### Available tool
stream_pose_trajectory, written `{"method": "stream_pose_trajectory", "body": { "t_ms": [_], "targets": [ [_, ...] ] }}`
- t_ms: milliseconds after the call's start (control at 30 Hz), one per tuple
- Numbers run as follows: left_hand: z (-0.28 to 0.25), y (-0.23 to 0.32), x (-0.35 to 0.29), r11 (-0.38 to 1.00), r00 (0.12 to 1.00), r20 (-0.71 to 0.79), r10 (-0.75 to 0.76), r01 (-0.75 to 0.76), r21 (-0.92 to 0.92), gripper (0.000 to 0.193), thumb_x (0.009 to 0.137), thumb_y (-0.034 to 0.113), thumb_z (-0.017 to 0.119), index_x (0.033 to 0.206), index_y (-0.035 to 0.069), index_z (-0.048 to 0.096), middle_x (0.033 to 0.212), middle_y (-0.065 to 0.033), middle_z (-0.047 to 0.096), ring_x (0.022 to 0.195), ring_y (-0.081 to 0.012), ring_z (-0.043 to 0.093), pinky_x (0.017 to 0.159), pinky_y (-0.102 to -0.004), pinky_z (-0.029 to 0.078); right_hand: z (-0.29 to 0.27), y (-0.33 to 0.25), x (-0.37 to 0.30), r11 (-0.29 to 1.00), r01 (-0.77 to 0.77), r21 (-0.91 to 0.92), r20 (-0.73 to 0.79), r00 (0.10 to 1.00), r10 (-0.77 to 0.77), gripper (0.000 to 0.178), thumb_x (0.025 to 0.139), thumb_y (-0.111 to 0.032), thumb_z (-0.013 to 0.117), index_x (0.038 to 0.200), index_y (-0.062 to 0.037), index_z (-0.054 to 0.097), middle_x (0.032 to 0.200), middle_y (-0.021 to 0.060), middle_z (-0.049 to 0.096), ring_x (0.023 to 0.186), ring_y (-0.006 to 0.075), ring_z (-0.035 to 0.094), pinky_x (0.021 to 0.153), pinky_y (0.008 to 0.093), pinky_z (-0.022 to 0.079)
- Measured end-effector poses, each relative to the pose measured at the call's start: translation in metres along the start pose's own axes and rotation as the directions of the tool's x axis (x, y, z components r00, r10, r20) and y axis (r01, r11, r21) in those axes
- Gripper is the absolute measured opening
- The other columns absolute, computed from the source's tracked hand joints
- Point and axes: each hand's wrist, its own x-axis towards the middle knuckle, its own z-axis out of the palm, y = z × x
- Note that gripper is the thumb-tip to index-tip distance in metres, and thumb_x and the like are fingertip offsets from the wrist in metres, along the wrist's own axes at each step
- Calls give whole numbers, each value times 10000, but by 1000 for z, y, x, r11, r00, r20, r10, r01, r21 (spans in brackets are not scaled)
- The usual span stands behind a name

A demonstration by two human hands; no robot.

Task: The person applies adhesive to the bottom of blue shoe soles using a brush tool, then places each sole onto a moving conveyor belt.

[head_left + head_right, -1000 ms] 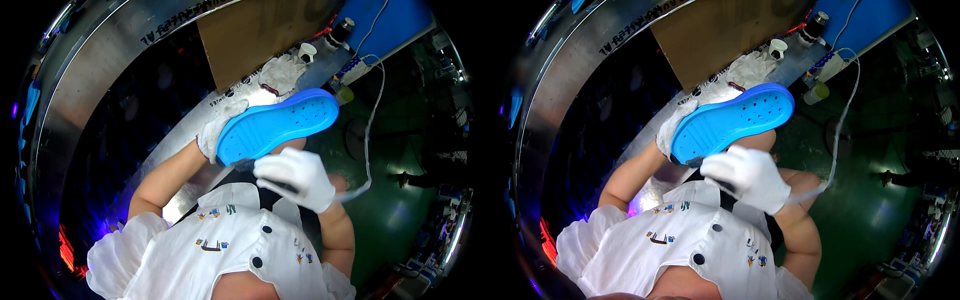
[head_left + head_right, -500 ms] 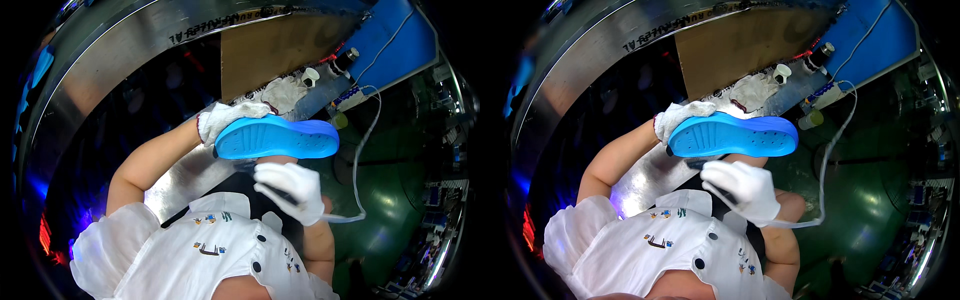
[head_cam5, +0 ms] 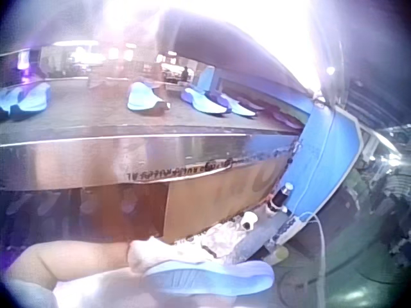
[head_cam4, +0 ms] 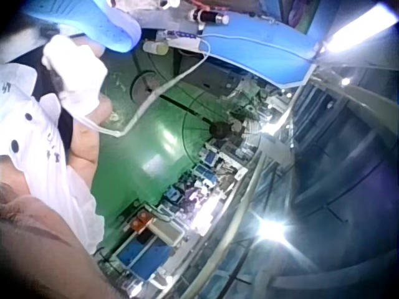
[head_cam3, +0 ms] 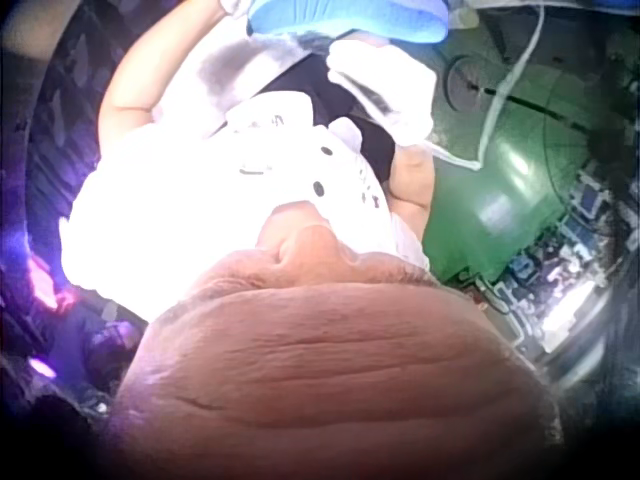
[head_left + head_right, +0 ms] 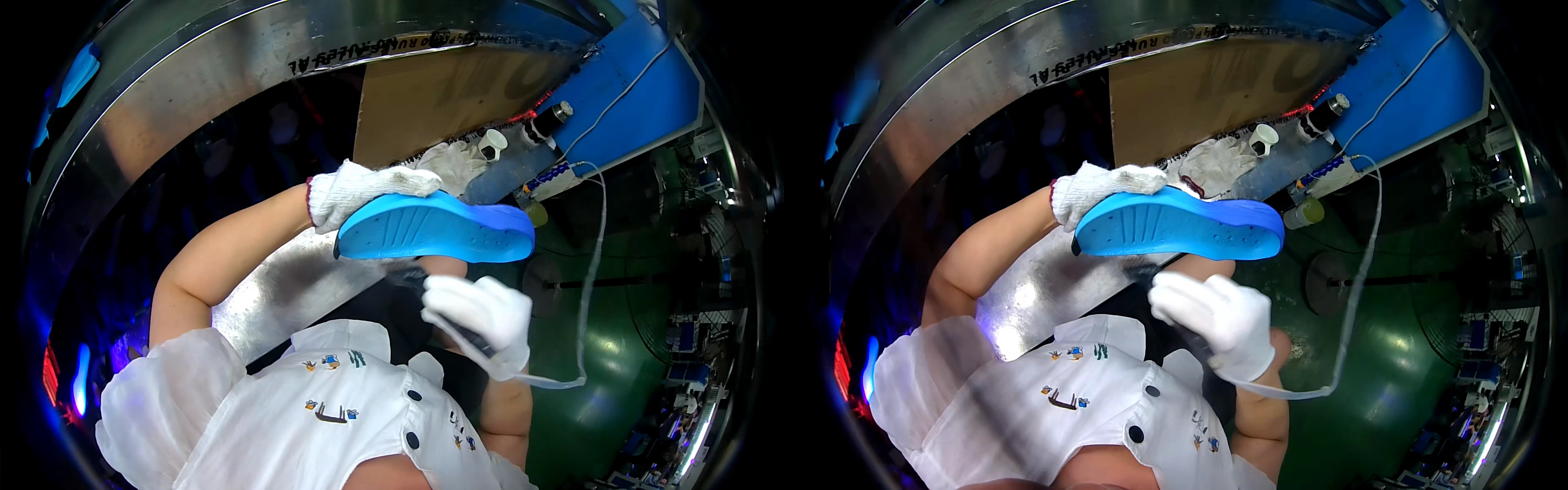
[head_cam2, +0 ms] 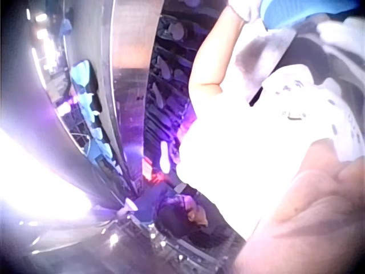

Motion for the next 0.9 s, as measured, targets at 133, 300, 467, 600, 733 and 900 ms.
{"method": "stream_pose_trajectory", "body": {
  "t_ms": [133, 300, 467, 600, 733, 900],
  "targets": [
    [0, 1, -8, 963, 985, 69, 156, -136, -233, 536, 925, 533, 637, 1265, 119, 632, 1130, -74, 664, 955, -128, 662, 826, -277, 559, 1, 12, -1, 998, 31, -54, -96, 995, -37, 260, 696, -121, 738, 955, -137, 738, 992, 46, 734, 586, 191, 584, 504, 272, 492],
    [-7, -3, -13, 983, 1000, -4, 17, -17, -185, 612, 914, 608, 601, 1307, 139, 589, 1077, -125, 668, 796, -186, 688, 668, -315, 588, -11, 12, -1, 1000, 4, 3, -169, 986, -4, 314, 652, -85, 768, 964, -114, 742, 1011, 82, 739, 597, 217, 593, 535, 296, 494],
    [-18, -4, -17, 959, 998, 13, -68, 69, -276, 782, 823, 724, 612, 1290, 98, 576, 994, -206, 664, 694, -268, 695, 548, -360, 584, -20, 9, -2, 999, 47, -13, -176, 983, -48, 352, 654, -30, 826, 990, -83, 732, 1009, 112, 744, 644, 255, 625, 579, 309, 497],
    [-20, -10, -29, 973, 983, -158, 90, -121, -196, 626, 944, 593, 526, 1276, 65, 582, 1004, -221, 666, 746, -288, 696, 642, -390, 588, -9, 16, 3, 991, 110, 83, -160, 982, -96, 309, 669, -45, 762, 972, -93, 730, 1019, 110, 731, 619, 248, 610, 535, 303, 499],
    [-15, 1, -50, 974, 990, -125, -64, 35, -222, 595, 979, 585, 460, 1236, 62, 578, 1058, -150, 670, 810, -236, 680, 734, -357, 571, 1, 33, -4, 985, -36, 167, -294, 952, 85, 236, 720, -21, 771, 950, -47, 731, 1020, 158, 725, 713, 292, 663, 641, 360, 531],
    [-4, 22, -105, 750, 918, -199, 342, -394, -531, 899, 890, 744, 472, 1391, -3, 461, 1169, -233, 616, 846, -303, 684, 745, -441, 576, -2, 6, -2, 883, 96, 459, -333, 940, 70, 299, 677, -61, 862, 939, -55, 718, 955, 129, 747, 675, 225, 639, 616, 310, 502]
  ]
}}
